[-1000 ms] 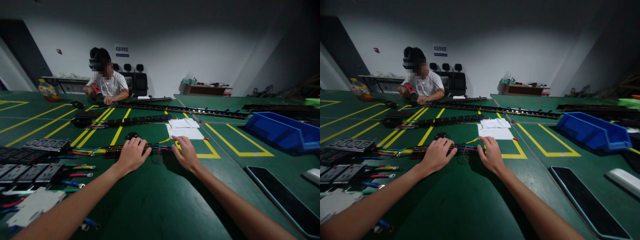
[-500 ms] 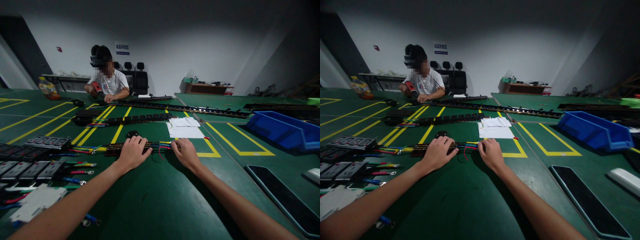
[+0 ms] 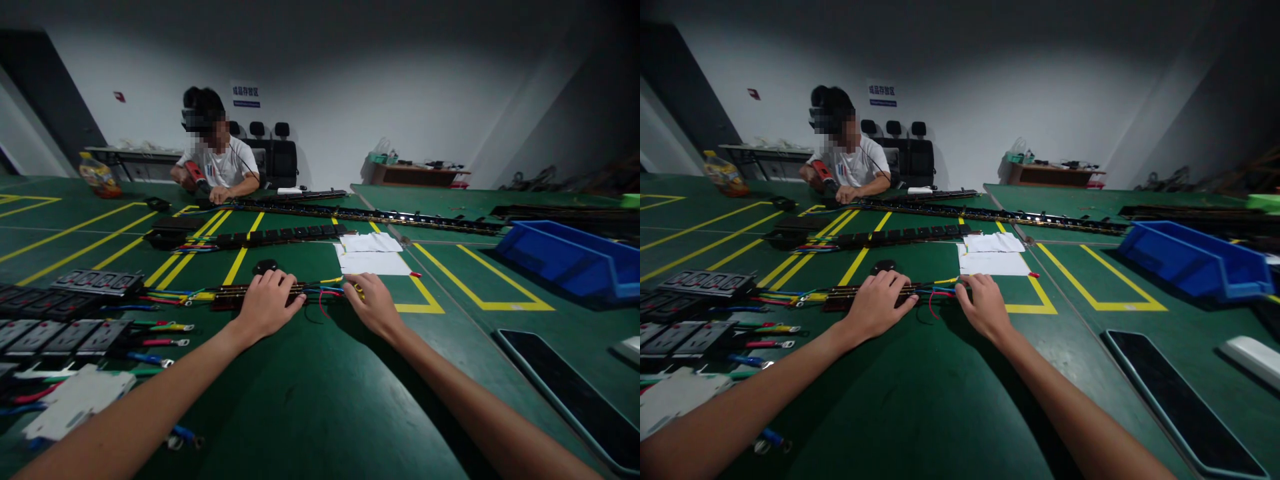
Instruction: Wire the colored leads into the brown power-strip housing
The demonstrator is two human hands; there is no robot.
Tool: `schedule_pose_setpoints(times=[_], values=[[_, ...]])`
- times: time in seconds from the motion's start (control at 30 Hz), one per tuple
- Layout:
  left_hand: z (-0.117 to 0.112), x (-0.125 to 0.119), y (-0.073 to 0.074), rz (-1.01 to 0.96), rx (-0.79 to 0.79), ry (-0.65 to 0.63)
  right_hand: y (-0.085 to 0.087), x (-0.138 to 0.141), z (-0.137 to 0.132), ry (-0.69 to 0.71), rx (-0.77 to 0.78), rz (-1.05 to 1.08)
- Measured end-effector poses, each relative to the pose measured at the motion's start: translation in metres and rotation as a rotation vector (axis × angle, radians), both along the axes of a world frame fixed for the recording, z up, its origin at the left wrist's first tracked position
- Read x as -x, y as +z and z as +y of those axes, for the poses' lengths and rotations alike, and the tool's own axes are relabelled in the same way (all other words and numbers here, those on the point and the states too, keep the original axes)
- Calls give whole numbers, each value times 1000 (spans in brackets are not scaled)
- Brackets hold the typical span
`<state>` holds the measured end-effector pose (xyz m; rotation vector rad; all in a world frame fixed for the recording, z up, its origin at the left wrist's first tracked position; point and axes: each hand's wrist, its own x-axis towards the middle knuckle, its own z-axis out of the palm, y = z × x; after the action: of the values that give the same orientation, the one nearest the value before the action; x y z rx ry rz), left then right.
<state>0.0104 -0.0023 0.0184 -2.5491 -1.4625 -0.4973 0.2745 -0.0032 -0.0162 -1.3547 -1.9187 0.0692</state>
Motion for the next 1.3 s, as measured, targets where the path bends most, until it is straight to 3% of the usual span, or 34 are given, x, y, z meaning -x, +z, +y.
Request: schedule_pose_setpoints(times=[0.17,0.37,0.63,0.8,0.93,1.3], values=[[0,0,1,4,3,6,-2,0,3,-54,27,-107],[0,-1,1,31,-8,17,2,1,-1,-148,30,-92],[-1,-1,2,32,13,19,2,-1,-1,36,-56,84],[-1,-1,2,29,9,20,-1,0,1,-30,12,69],[-1,0,1,15,1,17,-1,2,0,-85,-20,87],[-1,-1,2,10,-4,16,0,3,1,-17,43,-99]])
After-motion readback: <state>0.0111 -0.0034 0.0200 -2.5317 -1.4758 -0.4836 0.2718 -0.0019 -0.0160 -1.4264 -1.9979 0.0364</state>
